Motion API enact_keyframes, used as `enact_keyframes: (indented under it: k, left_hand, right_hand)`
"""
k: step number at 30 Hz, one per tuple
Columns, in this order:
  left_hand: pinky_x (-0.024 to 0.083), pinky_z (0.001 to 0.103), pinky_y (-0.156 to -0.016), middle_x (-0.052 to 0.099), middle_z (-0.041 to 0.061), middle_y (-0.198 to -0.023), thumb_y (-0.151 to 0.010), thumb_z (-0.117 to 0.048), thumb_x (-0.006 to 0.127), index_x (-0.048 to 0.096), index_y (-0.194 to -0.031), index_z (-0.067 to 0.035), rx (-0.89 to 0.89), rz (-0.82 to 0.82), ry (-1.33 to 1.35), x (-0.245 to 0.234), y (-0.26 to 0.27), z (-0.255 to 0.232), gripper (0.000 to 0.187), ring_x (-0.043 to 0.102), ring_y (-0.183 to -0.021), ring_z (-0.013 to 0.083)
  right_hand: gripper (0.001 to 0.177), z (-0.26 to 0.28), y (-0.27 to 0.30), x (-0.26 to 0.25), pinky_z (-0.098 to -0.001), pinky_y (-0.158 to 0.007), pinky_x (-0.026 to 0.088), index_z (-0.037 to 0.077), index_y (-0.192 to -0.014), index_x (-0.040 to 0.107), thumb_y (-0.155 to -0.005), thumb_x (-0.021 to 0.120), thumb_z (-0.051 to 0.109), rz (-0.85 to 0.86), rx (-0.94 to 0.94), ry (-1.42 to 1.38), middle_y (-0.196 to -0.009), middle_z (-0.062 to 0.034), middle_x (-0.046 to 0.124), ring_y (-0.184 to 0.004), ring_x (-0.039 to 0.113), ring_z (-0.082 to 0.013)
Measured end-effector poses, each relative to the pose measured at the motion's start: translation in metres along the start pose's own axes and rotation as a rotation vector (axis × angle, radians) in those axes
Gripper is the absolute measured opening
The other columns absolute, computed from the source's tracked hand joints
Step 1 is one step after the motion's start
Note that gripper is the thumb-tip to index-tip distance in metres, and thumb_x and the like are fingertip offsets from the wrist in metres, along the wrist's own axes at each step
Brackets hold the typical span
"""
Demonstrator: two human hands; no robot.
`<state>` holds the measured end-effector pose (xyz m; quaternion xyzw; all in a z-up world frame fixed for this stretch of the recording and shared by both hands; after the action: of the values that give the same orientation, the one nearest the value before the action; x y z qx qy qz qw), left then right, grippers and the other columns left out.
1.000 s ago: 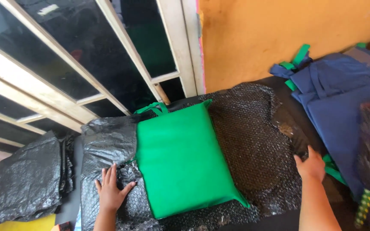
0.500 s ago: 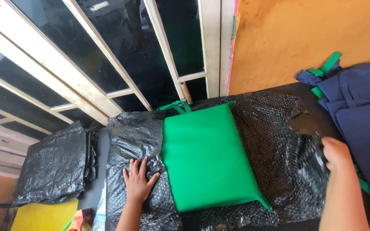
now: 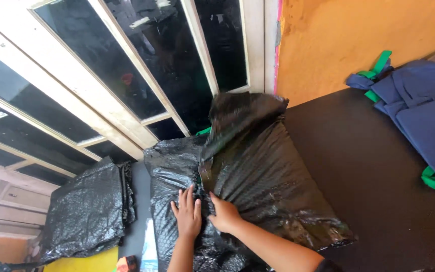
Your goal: Wrapping a green pillow in black bubble wrap and securing it with tape.
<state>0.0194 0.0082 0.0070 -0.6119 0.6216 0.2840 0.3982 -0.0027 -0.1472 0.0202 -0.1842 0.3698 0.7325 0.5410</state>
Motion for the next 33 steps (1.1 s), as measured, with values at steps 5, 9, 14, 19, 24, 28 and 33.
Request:
enact_keyframes:
  k: [5,9,14,19,24,28,33]
  left_hand:
    - [-0.002,0.062,-0.123,0.038,0.0,-0.162,-0.106,-0.045,0.026,0.034,-0.159,-0.024,-0.014,0.073,-0.084,0.006,-0.006,-0.001,0.058,0.013,-0.159,0.0259]
    - [0.006,0.068,-0.12,0.038,0.0,-0.161,-0.101,-0.054,0.041,0.036,-0.157,-0.03,-0.036,0.12,-0.264,0.021,-0.013,0.008,0.062,0.014,-0.158,0.0273]
    - [0.036,0.055,-0.092,0.056,0.004,-0.121,-0.084,-0.056,0.068,0.063,-0.13,-0.029,0.104,0.111,-0.245,0.006,-0.041,0.017,0.054,0.049,-0.119,0.0346]
    - [0.028,0.045,-0.091,0.051,0.0,-0.099,-0.077,-0.045,0.073,0.067,-0.101,-0.025,0.167,0.088,-0.167,0.003,-0.049,0.017,0.032,0.047,-0.102,0.0287]
    - [0.023,0.042,-0.091,0.053,-0.003,-0.1,-0.101,-0.043,0.039,0.072,-0.111,-0.025,0.152,0.036,-0.003,-0.006,-0.043,0.009,0.039,0.046,-0.099,0.0223]
    - [0.023,0.05,-0.097,0.054,-0.001,-0.096,-0.094,-0.062,0.045,0.068,-0.101,-0.023,0.127,0.069,-0.105,-0.004,-0.055,0.003,0.046,0.049,-0.104,0.0255]
    - [0.044,0.046,-0.08,0.06,0.003,-0.087,-0.089,-0.053,0.07,0.073,-0.091,-0.022,0.159,-0.101,0.047,0.014,-0.073,0.019,0.032,0.057,-0.085,0.0321]
  right_hand:
    - [0.079,0.011,0.01,-0.02,-0.0412,-0.106,0.048,0.016,-0.161,0.031,-0.091,0.066,0.023,-0.008,0.031,-0.097,-0.15,-0.015,0.051,-0.133,0.055,-0.0344]
    - [0.051,0.036,0.032,-0.062,-0.0393,-0.076,0.05,0.008,-0.135,0.058,-0.084,0.056,0.017,-0.086,-0.111,-0.23,-0.11,-0.0147,0.072,-0.091,0.067,-0.0329]
    - [0.076,0.054,0.036,-0.057,-0.043,-0.109,0.046,0.006,-0.159,0.032,-0.088,0.058,0.012,-0.017,-0.045,-0.087,-0.156,-0.0177,0.044,-0.138,0.049,-0.0351]
    - [0.083,0.05,0.025,-0.019,-0.0435,-0.104,0.047,0.007,-0.165,0.011,-0.096,0.057,0.017,0.197,0.02,0.125,-0.158,-0.0157,0.039,-0.134,0.048,-0.0373]
    - [0.101,0.064,0.038,-0.027,-0.0475,-0.094,0.053,-0.003,-0.16,0.012,-0.09,0.068,0.043,0.217,-0.009,0.2,-0.146,-0.0231,0.047,-0.122,0.058,-0.0402]
    - [0.117,0.084,0.054,-0.039,-0.0449,-0.095,0.053,-0.005,-0.161,0.0,-0.087,0.065,0.058,0.319,-0.001,0.214,-0.157,-0.0253,0.033,-0.126,0.054,-0.0399]
    - [0.133,0.081,0.047,-0.003,-0.0455,-0.096,0.048,-0.007,-0.162,-0.007,-0.085,0.074,0.064,0.267,0.002,0.456,-0.142,-0.0258,0.038,-0.118,0.051,-0.0388]
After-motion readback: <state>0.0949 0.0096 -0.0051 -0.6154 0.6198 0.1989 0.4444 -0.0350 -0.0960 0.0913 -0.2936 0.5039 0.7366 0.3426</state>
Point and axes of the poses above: each hand's wrist, its own y-axis away from the middle knuckle, its own x-axis out of the palm, z = x × y, the point moved 3 cm from there along -y, towards the middle knuckle
